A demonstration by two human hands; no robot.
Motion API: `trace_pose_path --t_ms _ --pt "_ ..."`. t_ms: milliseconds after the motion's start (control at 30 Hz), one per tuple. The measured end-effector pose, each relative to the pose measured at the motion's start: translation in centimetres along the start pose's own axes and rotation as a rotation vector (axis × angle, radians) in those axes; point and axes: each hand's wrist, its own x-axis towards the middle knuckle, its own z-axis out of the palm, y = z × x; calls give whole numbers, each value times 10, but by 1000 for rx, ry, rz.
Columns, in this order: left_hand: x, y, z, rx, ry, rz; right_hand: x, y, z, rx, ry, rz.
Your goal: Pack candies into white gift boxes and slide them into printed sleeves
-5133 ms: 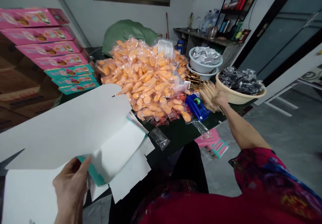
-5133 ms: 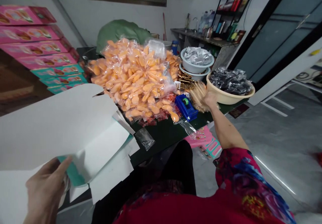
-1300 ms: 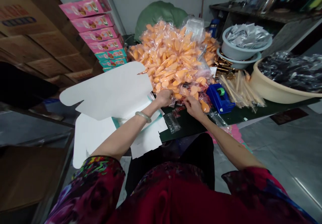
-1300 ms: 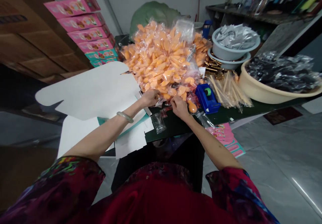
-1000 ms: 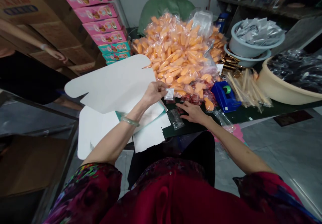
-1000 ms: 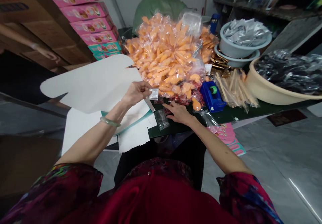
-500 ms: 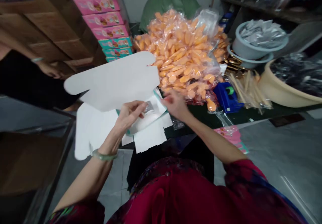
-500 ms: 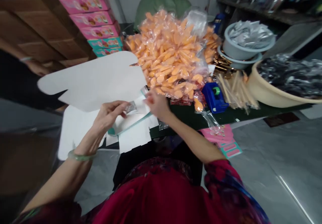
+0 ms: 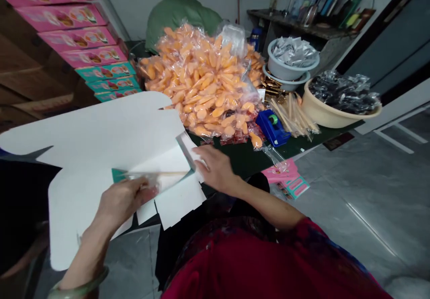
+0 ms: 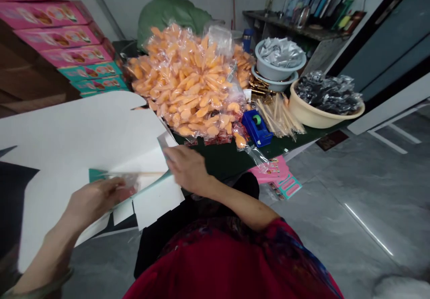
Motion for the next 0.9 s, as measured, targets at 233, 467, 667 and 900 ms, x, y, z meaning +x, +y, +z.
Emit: trace_pose_path --t_ms 233,467,667,900 --pt "-13 4 7 65 299 6 -95 125 -88 -617 416 431" --pt "-46 4 19 32 327 141 -102 158 -88 -485 147 304" --pt "-48 7 31 139 310 115 -55 163 -98 -212 341 458" --pt "-49 27 37 128 350 56 -49 106 -85 -137 410 452"
